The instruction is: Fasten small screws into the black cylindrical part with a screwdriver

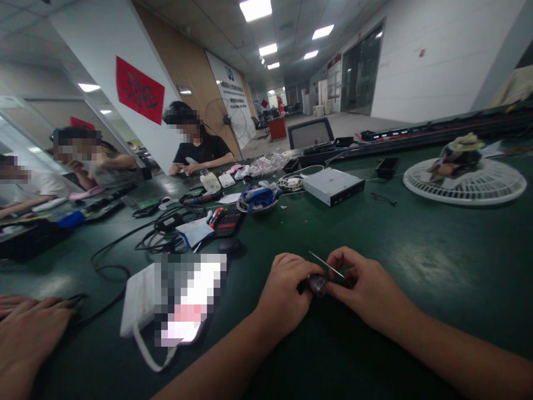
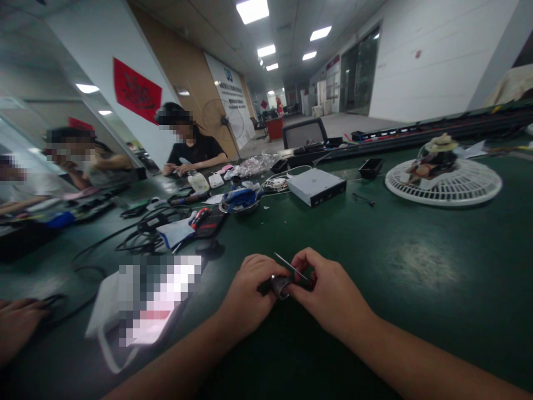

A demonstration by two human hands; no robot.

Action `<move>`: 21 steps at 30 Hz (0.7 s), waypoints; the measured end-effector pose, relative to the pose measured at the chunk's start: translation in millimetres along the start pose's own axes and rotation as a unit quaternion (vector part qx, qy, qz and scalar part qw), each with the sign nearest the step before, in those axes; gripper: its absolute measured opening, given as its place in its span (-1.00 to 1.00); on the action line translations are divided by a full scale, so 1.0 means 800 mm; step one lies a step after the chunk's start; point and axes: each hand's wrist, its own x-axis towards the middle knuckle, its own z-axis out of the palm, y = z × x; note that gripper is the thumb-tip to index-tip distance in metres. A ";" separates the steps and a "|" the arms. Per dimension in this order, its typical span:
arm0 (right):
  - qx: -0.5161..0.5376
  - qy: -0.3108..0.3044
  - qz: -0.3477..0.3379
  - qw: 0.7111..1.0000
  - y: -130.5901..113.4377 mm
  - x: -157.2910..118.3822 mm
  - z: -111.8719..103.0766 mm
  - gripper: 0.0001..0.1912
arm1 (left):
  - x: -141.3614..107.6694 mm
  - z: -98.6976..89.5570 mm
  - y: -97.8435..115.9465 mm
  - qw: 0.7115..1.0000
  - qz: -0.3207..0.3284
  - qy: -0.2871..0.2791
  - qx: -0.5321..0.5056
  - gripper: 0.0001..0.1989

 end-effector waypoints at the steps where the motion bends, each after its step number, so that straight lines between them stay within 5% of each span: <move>1: 0.001 -0.006 -0.003 1.000 -0.001 0.000 0.000 -0.78 | 0.000 0.000 0.000 1.000 0.009 -0.002 0.001 -0.66; 6: 0.008 -0.025 -0.021 0.999 -0.002 -0.002 -0.001 -0.77 | 0.001 -0.001 0.004 1.000 0.022 -0.004 -0.013 -0.68; 11: 0.035 0.024 -0.012 0.999 0.001 -0.002 -0.001 -0.68 | -0.002 -0.001 0.009 0.999 -0.026 0.019 -0.010 -0.71; 16: 0.036 0.065 -0.013 0.997 -0.002 -0.003 -0.004 -0.73 | -0.002 -0.001 0.003 0.990 -0.120 0.077 0.016 -0.71; 21: -0.030 0.035 -0.070 0.997 -0.004 -0.004 -0.006 -0.84 | 0.001 -0.002 -0.007 0.973 -0.200 0.118 0.005 -0.73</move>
